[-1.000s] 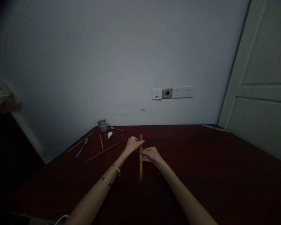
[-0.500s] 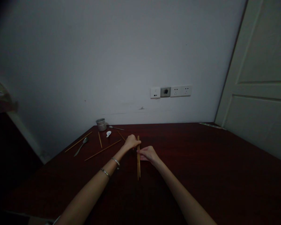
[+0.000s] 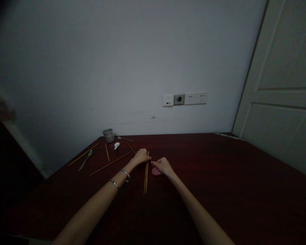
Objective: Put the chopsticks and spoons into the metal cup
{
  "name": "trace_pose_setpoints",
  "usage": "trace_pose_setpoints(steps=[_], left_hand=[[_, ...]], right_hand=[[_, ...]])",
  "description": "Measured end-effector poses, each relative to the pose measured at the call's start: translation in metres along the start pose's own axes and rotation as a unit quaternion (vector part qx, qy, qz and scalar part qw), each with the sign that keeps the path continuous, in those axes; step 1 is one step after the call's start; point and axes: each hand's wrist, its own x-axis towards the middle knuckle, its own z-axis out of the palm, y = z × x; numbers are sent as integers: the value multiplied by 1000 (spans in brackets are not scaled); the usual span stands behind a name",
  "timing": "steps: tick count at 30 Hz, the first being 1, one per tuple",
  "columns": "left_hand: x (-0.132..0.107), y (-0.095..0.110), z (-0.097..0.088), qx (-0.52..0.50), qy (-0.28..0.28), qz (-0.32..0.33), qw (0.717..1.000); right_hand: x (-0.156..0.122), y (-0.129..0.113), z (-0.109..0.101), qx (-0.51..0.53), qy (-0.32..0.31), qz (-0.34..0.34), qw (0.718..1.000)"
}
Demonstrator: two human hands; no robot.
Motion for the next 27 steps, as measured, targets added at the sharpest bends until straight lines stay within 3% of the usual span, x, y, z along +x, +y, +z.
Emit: trace_pose_setpoints(steps=[3, 10, 27], left_hand=[[-3, 1, -3, 4, -11, 5, 1000], [-11, 3, -14, -30, -95, 26, 995], [-7, -2, -7, -37, -90, 22, 995]], right_hand=[[1, 0, 0, -8, 7, 3, 1000], [0, 0, -3, -12, 15, -6, 1000], [-9, -7, -3, -29, 25, -19, 999]])
